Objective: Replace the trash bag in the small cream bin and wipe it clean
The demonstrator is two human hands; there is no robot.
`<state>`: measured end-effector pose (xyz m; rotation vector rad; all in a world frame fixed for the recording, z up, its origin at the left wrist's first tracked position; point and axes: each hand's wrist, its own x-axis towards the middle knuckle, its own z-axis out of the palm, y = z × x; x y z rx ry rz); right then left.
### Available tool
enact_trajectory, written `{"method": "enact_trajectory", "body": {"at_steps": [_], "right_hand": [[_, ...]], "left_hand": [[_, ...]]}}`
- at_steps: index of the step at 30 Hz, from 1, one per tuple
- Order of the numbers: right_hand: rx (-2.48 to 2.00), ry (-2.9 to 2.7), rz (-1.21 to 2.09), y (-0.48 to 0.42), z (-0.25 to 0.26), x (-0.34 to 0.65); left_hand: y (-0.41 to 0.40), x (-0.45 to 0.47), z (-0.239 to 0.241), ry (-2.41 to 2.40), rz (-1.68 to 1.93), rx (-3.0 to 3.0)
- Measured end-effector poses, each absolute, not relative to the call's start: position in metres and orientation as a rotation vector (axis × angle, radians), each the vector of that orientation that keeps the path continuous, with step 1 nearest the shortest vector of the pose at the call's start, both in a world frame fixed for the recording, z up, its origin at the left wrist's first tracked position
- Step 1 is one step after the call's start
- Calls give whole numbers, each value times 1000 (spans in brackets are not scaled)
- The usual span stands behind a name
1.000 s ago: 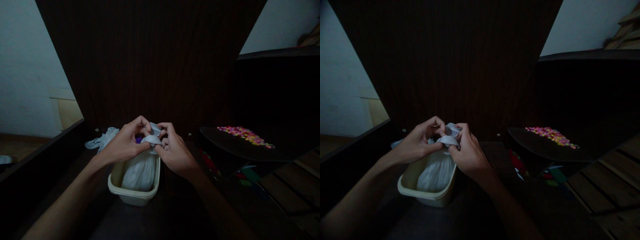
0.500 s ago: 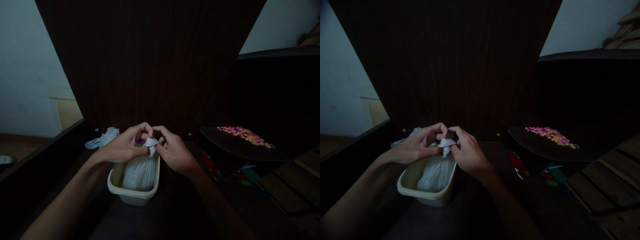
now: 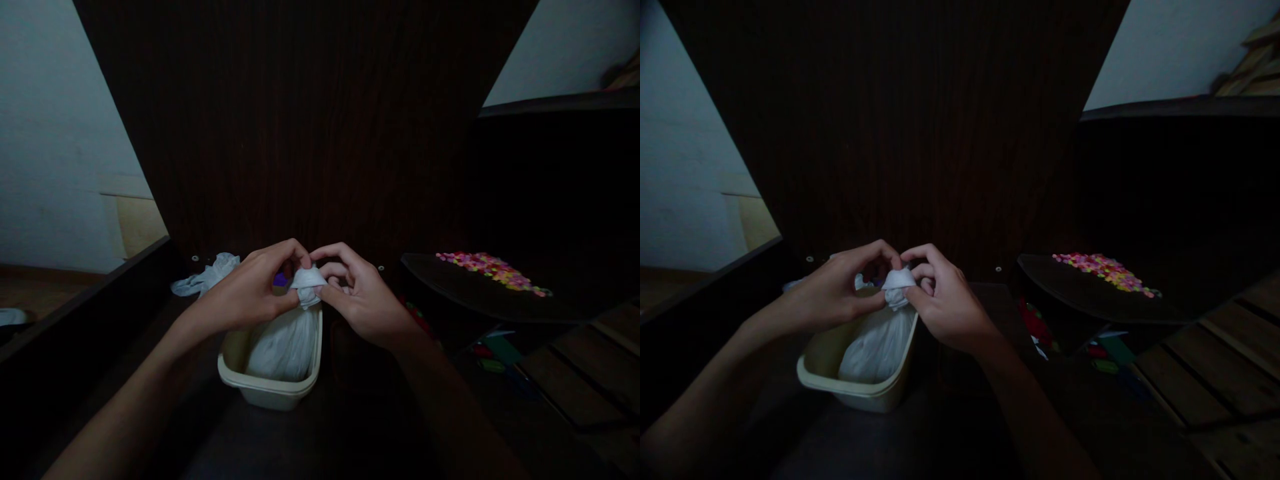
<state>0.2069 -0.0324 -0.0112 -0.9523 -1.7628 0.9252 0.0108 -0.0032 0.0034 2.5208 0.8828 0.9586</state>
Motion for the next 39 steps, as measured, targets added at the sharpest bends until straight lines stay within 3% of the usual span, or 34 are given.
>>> {"method": "enact_trajectory", "body": {"at_steps": [9, 30, 35, 39], "right_hand": [[-868, -1660, 1191, -37, -12, 207], [-867, -1704, 1322, -32, -20, 204], [-906, -1658, 1255, -32, -18, 202], [-984, -1698, 976, -30, -18, 203]], "left_hand": [[4, 12, 3, 878, 926, 2503], [-1, 8, 10, 816, 758, 2462], [-1, 6, 11, 810, 723, 2475], [-1, 5, 11, 889, 680, 2401]]}}
